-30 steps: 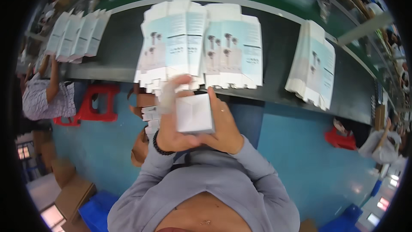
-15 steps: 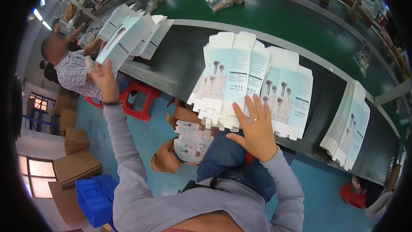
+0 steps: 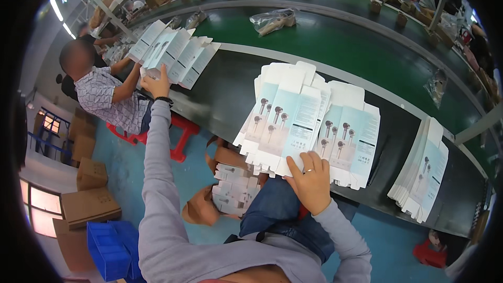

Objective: Folding and assembling cardboard product boxes at an assembly line.

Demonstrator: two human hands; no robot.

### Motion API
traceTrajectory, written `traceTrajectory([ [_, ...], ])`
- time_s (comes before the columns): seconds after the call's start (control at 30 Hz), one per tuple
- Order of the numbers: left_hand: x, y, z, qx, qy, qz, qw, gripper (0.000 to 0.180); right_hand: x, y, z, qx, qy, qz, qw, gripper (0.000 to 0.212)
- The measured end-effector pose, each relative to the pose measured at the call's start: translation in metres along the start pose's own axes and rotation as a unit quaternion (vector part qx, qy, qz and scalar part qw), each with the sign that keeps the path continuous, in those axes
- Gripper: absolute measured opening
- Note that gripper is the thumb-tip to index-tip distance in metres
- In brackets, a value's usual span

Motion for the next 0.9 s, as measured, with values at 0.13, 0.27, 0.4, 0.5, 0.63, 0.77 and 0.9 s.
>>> traceTrajectory([
  [0.13,-0.039,-0.016,-0.028,-0.069,0.06,0.017,0.996,0.084,-0.005,-0.018,0.002,0.027,-0.074,-0.02,0.997,0.039],
  [0.27,-0.103,-0.051,-0.131,-0.186,0.102,0.16,0.964,0.091,-0.022,-0.077,-0.001,-0.016,-0.117,-0.163,0.98,0.031],
  [0.4,-0.164,-0.119,-0.258,-0.302,0.345,0.27,0.847,0.095,-0.042,-0.126,0.003,0.098,-0.109,-0.297,0.943,0.019],
  [0.5,-0.223,-0.145,-0.311,-0.271,0.496,0.341,0.752,0.067,-0.046,-0.122,0.015,0.233,-0.101,-0.271,0.928,0.021],
  [0.63,-0.242,-0.15,-0.341,-0.212,0.487,0.428,0.731,0.064,-0.044,-0.098,0.024,0.486,-0.055,-0.188,0.852,0.035],
  [0.77,-0.227,-0.151,-0.341,-0.226,0.465,0.405,0.754,0.066,-0.05,-0.091,0.023,0.546,-0.015,-0.166,0.821,0.052],
  [0.9,-0.236,-0.157,-0.347,-0.287,0.462,0.451,0.708,0.073,-0.046,-0.112,0.038,0.386,-0.197,-0.176,0.884,0.06],
])
Point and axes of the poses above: each hand's wrist, its own x-axis towards the middle knuckle, its own y-axis out of the palm, z = x × y, the point moved 8 cm from there along x, towards the middle knuckle, and after that the axes turned 8 degrees about z, right-handed, at the moved point
